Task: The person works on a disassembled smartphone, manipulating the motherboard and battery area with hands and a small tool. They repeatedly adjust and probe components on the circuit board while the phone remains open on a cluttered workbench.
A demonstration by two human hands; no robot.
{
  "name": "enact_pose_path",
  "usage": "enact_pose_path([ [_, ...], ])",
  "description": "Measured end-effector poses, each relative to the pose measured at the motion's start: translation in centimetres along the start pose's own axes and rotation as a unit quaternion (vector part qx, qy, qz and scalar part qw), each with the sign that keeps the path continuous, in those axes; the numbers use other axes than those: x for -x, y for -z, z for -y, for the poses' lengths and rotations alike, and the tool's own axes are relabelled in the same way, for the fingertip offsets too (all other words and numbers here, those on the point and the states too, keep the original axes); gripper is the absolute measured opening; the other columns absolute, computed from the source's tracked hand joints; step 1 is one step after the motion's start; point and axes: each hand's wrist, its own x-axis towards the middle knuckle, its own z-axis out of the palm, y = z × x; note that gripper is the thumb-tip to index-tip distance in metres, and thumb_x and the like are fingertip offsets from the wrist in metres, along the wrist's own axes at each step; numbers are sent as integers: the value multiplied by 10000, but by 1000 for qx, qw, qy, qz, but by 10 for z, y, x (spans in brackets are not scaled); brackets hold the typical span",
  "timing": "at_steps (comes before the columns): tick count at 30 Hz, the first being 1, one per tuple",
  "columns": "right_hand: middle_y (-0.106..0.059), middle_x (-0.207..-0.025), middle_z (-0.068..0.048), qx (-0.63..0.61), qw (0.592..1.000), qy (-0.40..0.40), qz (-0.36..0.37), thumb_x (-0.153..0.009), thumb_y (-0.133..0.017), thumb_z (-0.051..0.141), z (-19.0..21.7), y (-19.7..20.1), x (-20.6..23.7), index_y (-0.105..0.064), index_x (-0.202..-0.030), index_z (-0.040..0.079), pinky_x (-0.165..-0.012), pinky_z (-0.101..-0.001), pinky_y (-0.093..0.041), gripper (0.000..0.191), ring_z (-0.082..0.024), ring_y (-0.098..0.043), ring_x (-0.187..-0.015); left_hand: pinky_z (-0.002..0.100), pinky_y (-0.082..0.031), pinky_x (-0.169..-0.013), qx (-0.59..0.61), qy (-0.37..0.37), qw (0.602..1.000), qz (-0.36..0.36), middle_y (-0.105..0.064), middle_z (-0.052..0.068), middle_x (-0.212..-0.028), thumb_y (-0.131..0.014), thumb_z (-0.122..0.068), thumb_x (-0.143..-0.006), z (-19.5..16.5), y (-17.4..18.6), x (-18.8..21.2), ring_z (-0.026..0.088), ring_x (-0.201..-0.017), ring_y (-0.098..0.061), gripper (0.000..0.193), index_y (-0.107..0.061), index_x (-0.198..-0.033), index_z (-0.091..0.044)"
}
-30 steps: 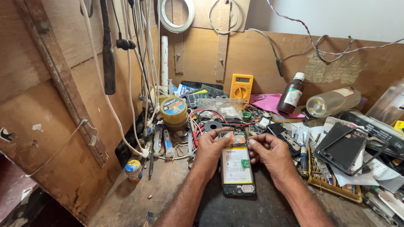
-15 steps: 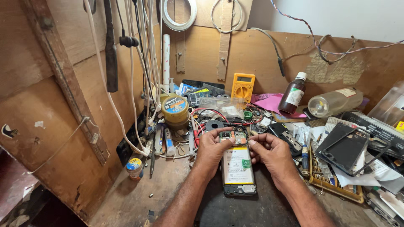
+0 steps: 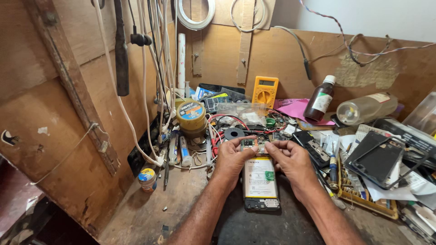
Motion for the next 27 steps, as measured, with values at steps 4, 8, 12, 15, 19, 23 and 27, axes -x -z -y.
enact_pose_path([
  [4, -706, -792, -32, 7, 1000, 0, -16, -862, -807, 190, -1, -7, -8, -733, -976, 13, -546, -235, -448, 223, -80, -578, -623, 281, -612, -680, 3, -1, 1000, 5, -770, 124, -920, -742, -32, -871, 2, 2, -2, 138, -745, -728, 422, -654, -1270, 74],
  [8, -720, -767, -46, -29, 998, -38, -32, -811, -824, 135, -2, -6, -13, -728, -897, 20, -537, -248, -488, 172, -102, -620, -595, 285, -604, -646, -22, -1, 1000, -5, -761, 127, -879, -754, -25, -848, 2, 2, -2, 143, -709, -717, 436, -661, -1261, 80],
  [12, -718, -769, -49, -46, 998, -28, -24, -826, -827, 126, -3, -3, -12, -730, -880, 20, -546, -239, -473, 154, -96, -614, -608, 277, -599, -653, -36, -4, 999, 4, -765, 112, -865, -756, -74, -846, 2, 1, -2, 131, -713, -717, 400, -665, -1219, 39],
  [15, -719, -790, -22, -46, 998, -24, -38, -838, -816, 134, -3, -3, -9, -738, -892, 30, -562, -223, -461, 141, -74, -615, -632, 263, -592, -664, 3, 23, 999, -26, -768, 92, -872, -698, -238, -974, 3, 0, -5, 118, -710, -707, 350, -718, -1080, 94],
  [19, -723, -790, -14, -66, 998, -13, -20, -839, -810, 130, -2, -2, -6, -741, -900, 31, -570, -215, -453, 135, -68, -601, -637, 266, -555, -603, 21, 29, 999, -33, -761, 92, -840, -625, -286, -1002, 7, 3, -9, 121, -665, -689, 354, -742, -1003, 48],
  [23, -715, -791, -6, -59, 998, -10, -23, -836, -814, 135, -4, -4, -4, -736, -907, 29, -569, -209, -446, 149, -62, -595, -643, 266, -568, -624, -10, 9, 999, -29, -762, 94, -854, -622, -235, -1014, 13, 6, -11, 117, -679, -691, 323, -737, -987, 65],
  [27, -704, -790, -10, -37, 999, -4, -15, -851, -819, 154, -3, -4, -4, -740, -916, 26, -551, -203, -399, 164, -61, -552, -627, 260, -559, -611, -48, 2, 998, -50, -761, 93, -838, -622, -220, -997, 15, 8, -12, 108, -659, -684, 302, -760, -999, 49],
])
